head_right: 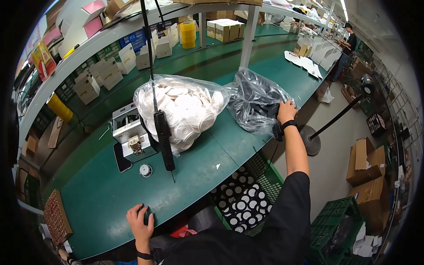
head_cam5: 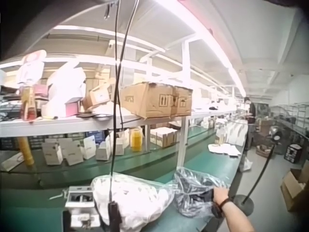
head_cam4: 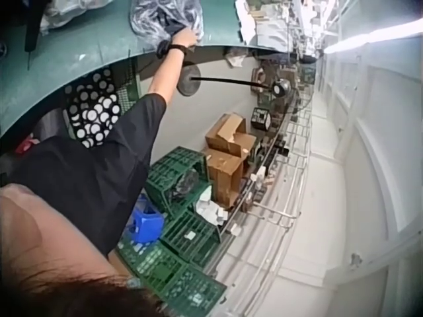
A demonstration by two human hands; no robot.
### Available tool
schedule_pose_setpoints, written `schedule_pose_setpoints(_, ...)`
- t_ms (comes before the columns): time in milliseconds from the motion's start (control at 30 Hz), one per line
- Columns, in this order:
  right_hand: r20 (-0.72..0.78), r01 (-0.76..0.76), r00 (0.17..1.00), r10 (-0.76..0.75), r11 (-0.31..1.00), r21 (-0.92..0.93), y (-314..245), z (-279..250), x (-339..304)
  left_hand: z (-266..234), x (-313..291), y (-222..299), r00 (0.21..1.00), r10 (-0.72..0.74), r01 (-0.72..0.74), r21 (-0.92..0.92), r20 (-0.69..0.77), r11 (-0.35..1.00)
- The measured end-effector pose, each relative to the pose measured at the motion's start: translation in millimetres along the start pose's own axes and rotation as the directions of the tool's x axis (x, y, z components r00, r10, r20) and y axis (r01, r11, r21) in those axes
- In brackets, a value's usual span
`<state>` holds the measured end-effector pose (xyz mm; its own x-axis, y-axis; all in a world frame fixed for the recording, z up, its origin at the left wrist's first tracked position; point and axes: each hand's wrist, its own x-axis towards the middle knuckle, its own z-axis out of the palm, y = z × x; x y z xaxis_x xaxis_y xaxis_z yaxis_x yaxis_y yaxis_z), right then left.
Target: The person uses a power tool on a series of white discs, then reaches into a plastic bag to retrieve black rings. These rings are arranged on the table and then stacked together by hand.
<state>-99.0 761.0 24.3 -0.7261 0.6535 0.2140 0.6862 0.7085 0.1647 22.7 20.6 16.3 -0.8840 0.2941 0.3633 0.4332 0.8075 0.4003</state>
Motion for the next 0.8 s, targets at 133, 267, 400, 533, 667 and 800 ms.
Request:
schedule_pose_setpoints(133, -0.273, 0.162, 0.94, -0.205, 0.972, -0.171, -15, 11, -1, -1, -2, -2, 1.0, -0.003, 0.003, 0.008, -0.005, 1.0)
schedule_pose_setpoints(267, -0.291, 0.545, 0.779, -0.555, 0.829, -0.123, -20, 16, 5, 1, 0, -1, 1.0, -0.003, 0.003, 0.005, 0.005, 1.0)
schedule_pose_setpoints(400, -0.096, 0.58, 0.815, -0.572, 0.808, 0.108, -13, 14, 29, 2, 0, -2, 1.0, -0.003, 0.003, 0.008, 0.009, 1.0)
schedule_pose_setpoints(533, -0.014, 0.29, 0.957, -0.29, 0.951, 0.104, -6, 11, 36, 3, 1, -5, 1.0, -0.005, 0.005, 0.011, 0.003, 1.0)
schedule_pose_setpoints(667, -0.022, 0.048, 0.999, -0.048, 0.999, 0.018, 1, 14, 41, 4, 0, -4, 1.0, -0.009, 0.009, 0.007, 0.002, 1.0)
schedule_pose_setpoints(800, 0.081, 0.014, 0.997, -0.002, 0.989, -0.148, 18, 23, 63, 2, 0, -4, 1.0, -0.012, 0.012, 0.001, -0.001, 1.0)
